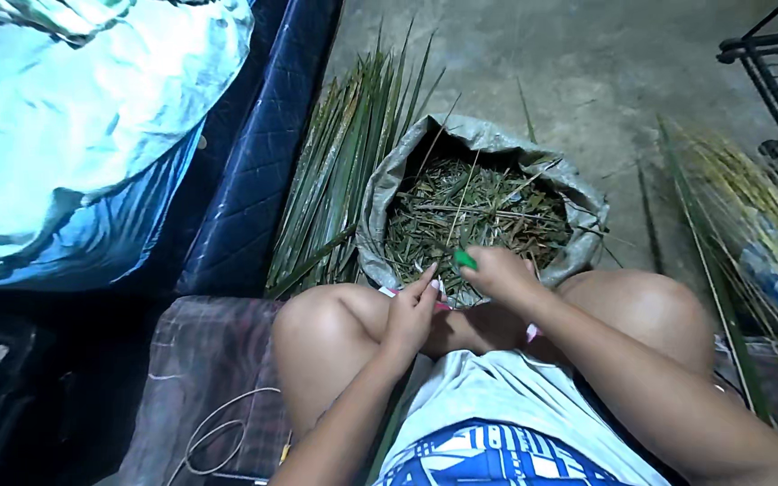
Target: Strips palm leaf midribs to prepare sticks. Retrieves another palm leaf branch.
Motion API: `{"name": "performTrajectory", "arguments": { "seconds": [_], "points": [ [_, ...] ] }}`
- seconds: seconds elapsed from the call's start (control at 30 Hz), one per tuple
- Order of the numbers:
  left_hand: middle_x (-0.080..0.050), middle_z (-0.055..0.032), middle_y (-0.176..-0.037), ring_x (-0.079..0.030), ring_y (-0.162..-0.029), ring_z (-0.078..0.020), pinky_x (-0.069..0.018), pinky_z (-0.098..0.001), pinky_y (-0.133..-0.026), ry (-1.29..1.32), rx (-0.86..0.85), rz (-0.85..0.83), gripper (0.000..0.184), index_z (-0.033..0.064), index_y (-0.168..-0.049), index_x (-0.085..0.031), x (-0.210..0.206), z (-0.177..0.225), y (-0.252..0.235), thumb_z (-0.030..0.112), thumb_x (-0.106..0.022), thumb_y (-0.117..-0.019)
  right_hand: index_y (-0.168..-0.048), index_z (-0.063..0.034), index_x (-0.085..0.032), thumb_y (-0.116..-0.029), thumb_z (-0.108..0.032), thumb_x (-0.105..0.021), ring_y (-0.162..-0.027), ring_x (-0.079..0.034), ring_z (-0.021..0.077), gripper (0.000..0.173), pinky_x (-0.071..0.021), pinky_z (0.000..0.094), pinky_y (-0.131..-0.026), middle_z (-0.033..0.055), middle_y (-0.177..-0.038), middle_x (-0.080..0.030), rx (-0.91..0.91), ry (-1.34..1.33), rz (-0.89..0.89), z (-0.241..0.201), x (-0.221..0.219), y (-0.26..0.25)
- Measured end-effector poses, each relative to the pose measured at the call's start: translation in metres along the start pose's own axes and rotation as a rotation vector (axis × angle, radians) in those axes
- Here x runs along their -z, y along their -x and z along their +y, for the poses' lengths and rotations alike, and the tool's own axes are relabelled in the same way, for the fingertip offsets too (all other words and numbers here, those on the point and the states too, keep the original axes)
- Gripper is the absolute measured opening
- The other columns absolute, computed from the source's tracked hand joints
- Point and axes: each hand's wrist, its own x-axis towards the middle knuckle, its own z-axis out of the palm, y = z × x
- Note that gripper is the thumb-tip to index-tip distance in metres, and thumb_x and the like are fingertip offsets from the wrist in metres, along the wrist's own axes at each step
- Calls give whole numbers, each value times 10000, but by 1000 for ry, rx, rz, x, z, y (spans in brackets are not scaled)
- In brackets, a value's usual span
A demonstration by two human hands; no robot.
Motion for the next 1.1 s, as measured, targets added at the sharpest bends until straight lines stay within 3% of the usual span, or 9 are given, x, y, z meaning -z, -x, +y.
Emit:
{"name": "performTrajectory", "arguments": {
  "seconds": [0.1,0.17,0.37,0.6,0.7,0.8,0.9,1.0,1.1],
  "points": [
    [-674,7,-834,-463,-477,1,-410,-171,-449,152,33,-11,367,-38,-1372,-566,1,5,3,161,-396,-1115,-1214,-2,-640,-1063,-267,-523,-1086,-667,415,326,-494,612,-902,238,-1117,-690,60,68,-37,-12,-10,11],
    [-685,12,-825,-458,-463,-1,-410,-168,-437,215,34,-31,382,-13,-1421,-551,2,4,5,152,-396,-1113,-1224,0,-648,-1067,-263,-531,-1108,-665,444,328,-489,641,-908,257,-1135,-695,-4,92,26,-7,-2,4],
    [-688,1,-828,-457,-454,-10,-413,-177,-430,257,35,-48,379,-15,-1410,-554,2,2,4,149,-383,-1113,-1092,0,-658,-1058,-265,-585,-971,-679,451,277,-507,648,-797,254,-986,-691,-187,-31,319,25,28,-25],
    [-687,1,-820,-451,-448,-5,-404,-170,-419,300,21,-75,382,-25,-1412,-538,2,0,3,147,-376,-1113,-1187,-15,-648,-1060,-274,-522,-1060,-667,409,315,-489,614,-881,232,-1083,-691,46,70,-1,-5,1,5],
    [-689,4,-826,-456,-451,-4,-412,-169,-424,311,19,-102,393,-17,-1434,-525,2,-2,3,146,-368,-1113,-1170,-12,-674,-1061,-262,-544,-1040,-674,444,302,-496,643,-867,255,-1053,-700,-89,7,131,11,10,-14],
    [-682,3,-829,-452,-445,-9,-417,-170,-420,329,14,-132,386,-11,-1412,-549,0,-4,3,151,-369,-1111,-1130,-23,-670,-1068,-308,-553,-953,-672,414,314,-499,627,-815,232,-974,-687,-183,-140,282,32,24,-32],
    [-698,-17,-851,-462,-444,-10,-425,-171,-424,328,24,-156,396,-14,-1443,-520,-1,-2,2,141,-371,-1111,-1112,0,-639,-1079,-368,-567,-783,-592,293,376,-491,503,-741,166,-870,-611,-58,-384,255,29,23,-26],
    [-706,-27,-892,-492,-466,-18,-441,-178,-434,294,46,-168,396,-12,-1465,-500,-3,4,4,114,-432,-1095,-1200,-9,-631,-1074,-287,-581,-667,-494,130,309,-449,323,-651,60,-833,-557,38,-587,80,22,6,-22],
    [-716,-24,-932,-539,-506,-34,-476,-196,-461,249,54,-205,459,0,-1510,-446,-4,6,5,84,-499,-1062,-1142,-25,-619,-1077,-223,-572,-554,-419,69,214,-386,242,-537,0,-727,-478,7,-731,80,22,3,-25]
  ]
}}
